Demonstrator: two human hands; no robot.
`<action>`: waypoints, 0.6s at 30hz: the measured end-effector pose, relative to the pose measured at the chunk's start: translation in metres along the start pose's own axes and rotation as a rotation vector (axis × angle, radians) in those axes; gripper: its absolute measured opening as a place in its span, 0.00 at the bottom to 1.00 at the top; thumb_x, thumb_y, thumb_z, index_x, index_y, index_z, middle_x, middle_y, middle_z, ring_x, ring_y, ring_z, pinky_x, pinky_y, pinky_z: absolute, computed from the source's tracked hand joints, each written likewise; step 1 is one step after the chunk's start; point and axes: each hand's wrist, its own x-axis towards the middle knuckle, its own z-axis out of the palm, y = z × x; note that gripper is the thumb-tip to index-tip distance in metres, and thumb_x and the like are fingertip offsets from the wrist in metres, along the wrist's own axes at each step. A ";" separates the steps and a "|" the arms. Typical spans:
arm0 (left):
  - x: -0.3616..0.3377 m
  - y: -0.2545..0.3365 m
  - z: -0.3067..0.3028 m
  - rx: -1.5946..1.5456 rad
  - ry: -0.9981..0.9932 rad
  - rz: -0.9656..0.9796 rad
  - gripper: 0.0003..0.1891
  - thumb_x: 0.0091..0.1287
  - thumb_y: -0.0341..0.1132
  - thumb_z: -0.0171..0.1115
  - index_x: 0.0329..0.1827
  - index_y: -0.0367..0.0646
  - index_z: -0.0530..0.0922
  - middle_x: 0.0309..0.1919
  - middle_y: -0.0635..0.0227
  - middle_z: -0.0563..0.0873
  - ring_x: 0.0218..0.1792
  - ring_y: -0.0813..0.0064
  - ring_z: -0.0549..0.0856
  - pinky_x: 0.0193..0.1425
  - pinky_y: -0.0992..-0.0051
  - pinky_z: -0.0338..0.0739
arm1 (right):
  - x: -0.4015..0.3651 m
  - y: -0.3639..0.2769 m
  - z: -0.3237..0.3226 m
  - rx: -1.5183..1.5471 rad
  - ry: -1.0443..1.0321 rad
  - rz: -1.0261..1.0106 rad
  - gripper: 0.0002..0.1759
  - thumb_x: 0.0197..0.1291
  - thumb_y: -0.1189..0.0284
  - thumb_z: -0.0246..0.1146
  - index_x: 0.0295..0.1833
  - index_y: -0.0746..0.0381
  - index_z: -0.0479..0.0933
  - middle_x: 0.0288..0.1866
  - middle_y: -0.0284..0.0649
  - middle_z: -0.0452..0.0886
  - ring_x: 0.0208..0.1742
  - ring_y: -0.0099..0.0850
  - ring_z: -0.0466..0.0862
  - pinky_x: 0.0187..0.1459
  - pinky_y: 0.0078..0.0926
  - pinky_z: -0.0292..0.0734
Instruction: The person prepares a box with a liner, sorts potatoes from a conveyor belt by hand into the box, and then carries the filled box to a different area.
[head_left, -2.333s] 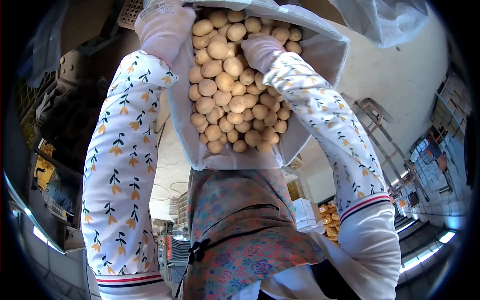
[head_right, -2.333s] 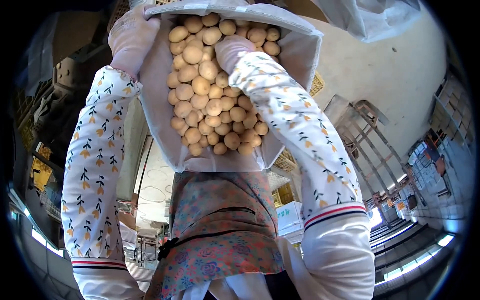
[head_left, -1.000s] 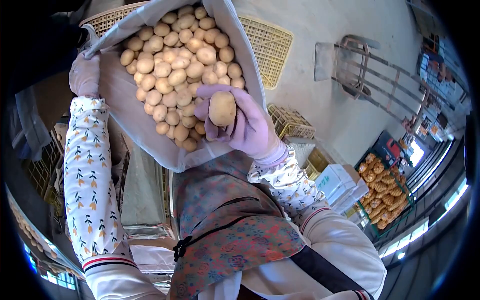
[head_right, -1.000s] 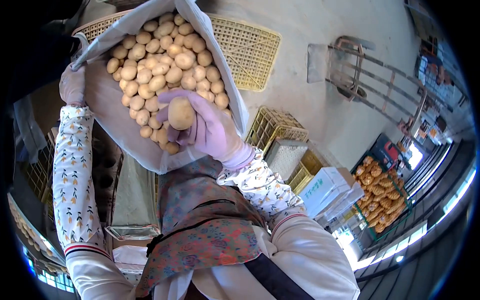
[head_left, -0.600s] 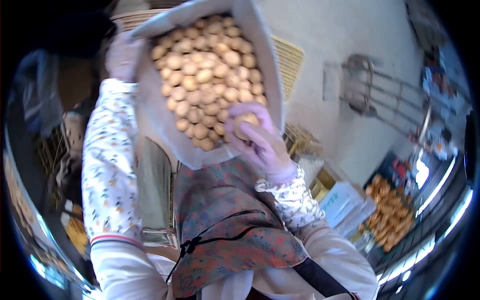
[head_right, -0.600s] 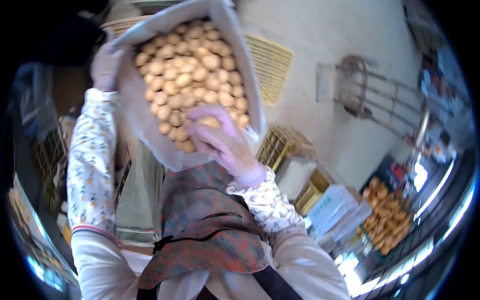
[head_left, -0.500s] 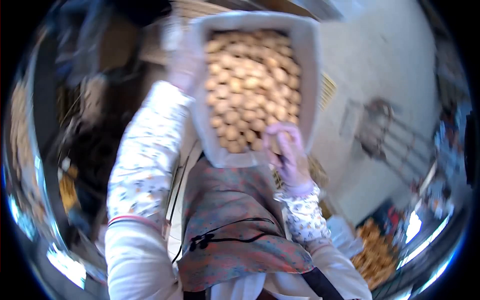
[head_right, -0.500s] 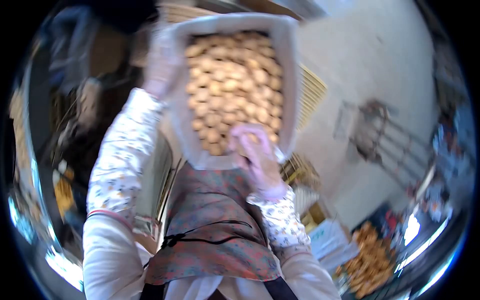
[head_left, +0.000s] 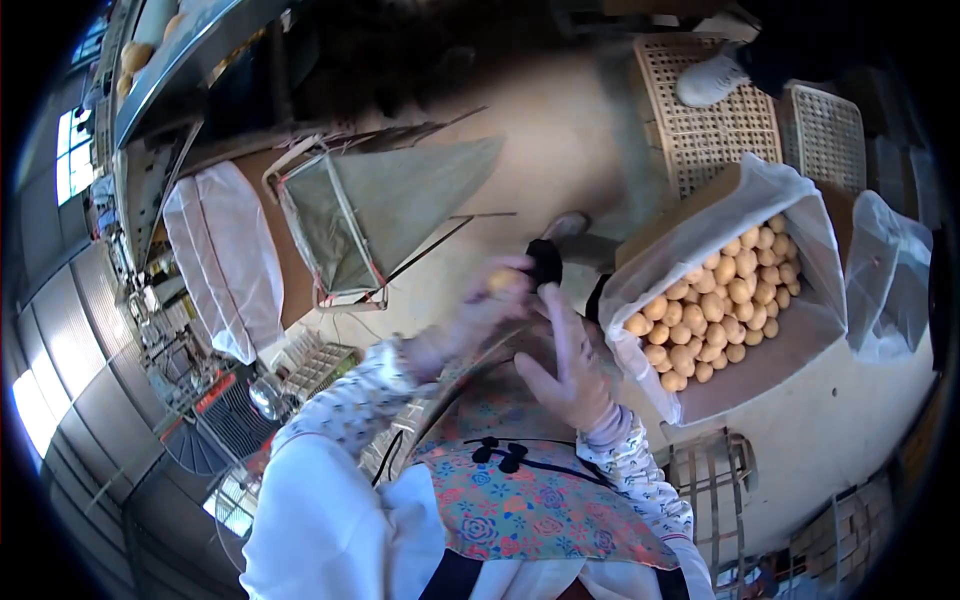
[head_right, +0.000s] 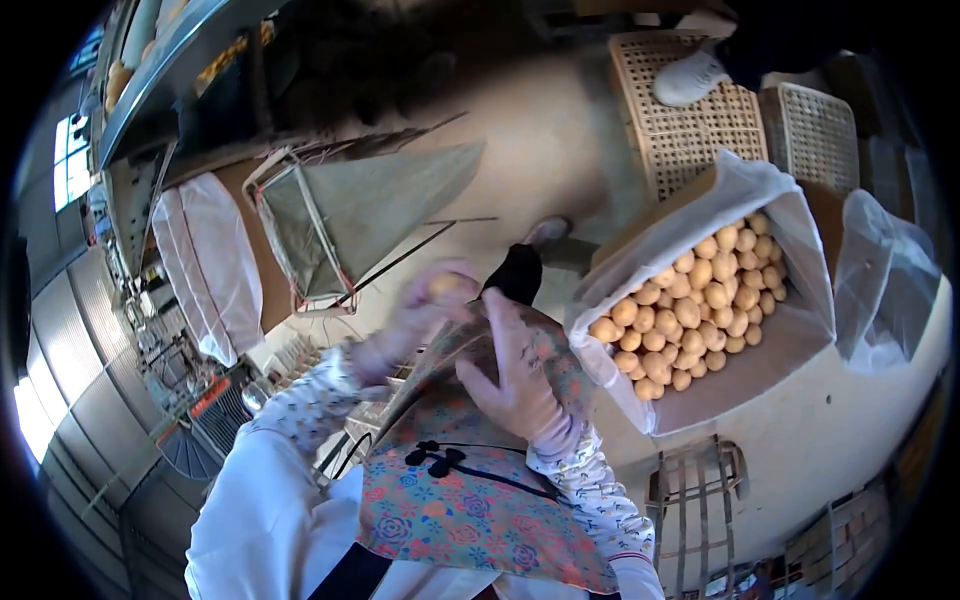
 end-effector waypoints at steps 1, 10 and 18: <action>-0.011 0.008 -0.023 0.107 0.283 0.174 0.18 0.72 0.28 0.66 0.64 0.45 0.77 0.52 0.70 0.82 0.48 0.78 0.83 0.54 0.76 0.82 | -0.001 0.004 0.003 -0.075 0.022 -0.070 0.37 0.63 0.68 0.69 0.73 0.73 0.66 0.69 0.61 0.74 0.69 0.53 0.76 0.69 0.43 0.72; 0.026 0.043 -0.132 1.492 0.673 0.601 0.33 0.70 0.34 0.68 0.76 0.36 0.66 0.69 0.50 0.75 0.69 0.55 0.74 0.75 0.59 0.66 | -0.065 0.178 -0.124 -0.319 0.626 0.326 0.25 0.70 0.69 0.61 0.67 0.74 0.74 0.67 0.58 0.78 0.68 0.50 0.78 0.69 0.40 0.72; 0.253 -0.010 0.243 1.292 -0.204 1.070 0.43 0.61 0.48 0.77 0.75 0.40 0.67 0.70 0.46 0.75 0.71 0.49 0.74 0.73 0.57 0.70 | -0.014 0.250 -0.168 -0.859 0.850 0.429 0.36 0.67 0.50 0.58 0.76 0.53 0.67 0.71 0.56 0.71 0.73 0.53 0.68 0.72 0.60 0.60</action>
